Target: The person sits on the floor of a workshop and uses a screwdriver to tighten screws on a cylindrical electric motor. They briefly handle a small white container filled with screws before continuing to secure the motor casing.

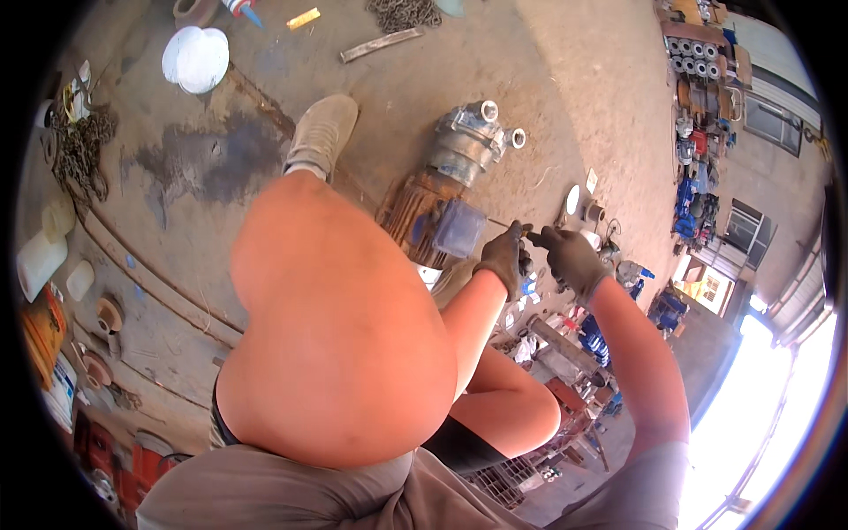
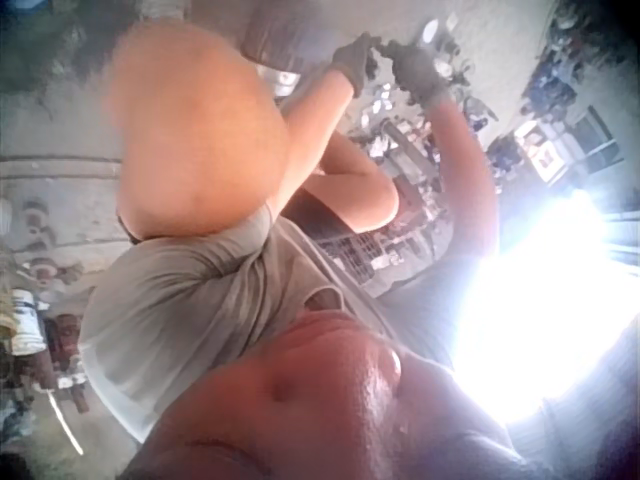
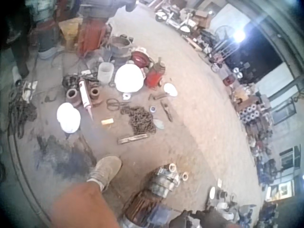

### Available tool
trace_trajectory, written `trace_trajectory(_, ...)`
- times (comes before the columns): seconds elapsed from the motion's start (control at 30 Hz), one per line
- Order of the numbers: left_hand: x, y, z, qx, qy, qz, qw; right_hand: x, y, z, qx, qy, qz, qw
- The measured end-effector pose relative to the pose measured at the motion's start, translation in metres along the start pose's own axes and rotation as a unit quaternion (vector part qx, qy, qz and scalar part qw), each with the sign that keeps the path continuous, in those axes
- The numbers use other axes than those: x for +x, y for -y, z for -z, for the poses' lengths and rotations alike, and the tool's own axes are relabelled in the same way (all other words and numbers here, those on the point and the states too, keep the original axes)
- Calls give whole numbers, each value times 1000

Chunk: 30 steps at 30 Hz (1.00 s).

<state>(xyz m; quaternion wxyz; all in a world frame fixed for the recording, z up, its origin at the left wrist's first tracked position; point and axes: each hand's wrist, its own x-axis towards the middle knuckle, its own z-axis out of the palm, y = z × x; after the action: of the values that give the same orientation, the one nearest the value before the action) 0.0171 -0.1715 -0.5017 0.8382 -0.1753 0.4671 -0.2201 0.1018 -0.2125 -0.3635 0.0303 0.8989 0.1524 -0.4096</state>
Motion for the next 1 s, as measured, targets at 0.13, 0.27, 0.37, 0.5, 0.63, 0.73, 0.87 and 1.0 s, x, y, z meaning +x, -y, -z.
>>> trace_trajectory(0.13,-6,-3,-2,5,-18,7,1000,-5,16,7,-284,-77,193,936)
trace_trajectory(0.27,-4,-6,-5,-3,0,1,1000,9,-18,-3,-89,23,88,992)
trace_trajectory(0.37,7,-10,-1,33,16,4,999,13,-6,-8,221,-8,-192,956)
trace_trajectory(0.5,-1,-10,-6,37,-34,-1,999,-7,21,5,-250,-87,131,955)
trace_trajectory(0.63,2,-9,-3,-7,1,-4,1000,21,-6,12,-85,29,25,996)
trace_trajectory(0.73,-10,-11,-12,14,-54,4,998,25,-7,16,-42,36,-33,998)
trace_trajectory(0.87,-10,-17,-7,14,-65,6,998,4,20,22,-330,-27,189,924)
trace_trajectory(1.0,-10,-14,-6,4,-29,-4,1000,14,20,23,-197,86,91,972)
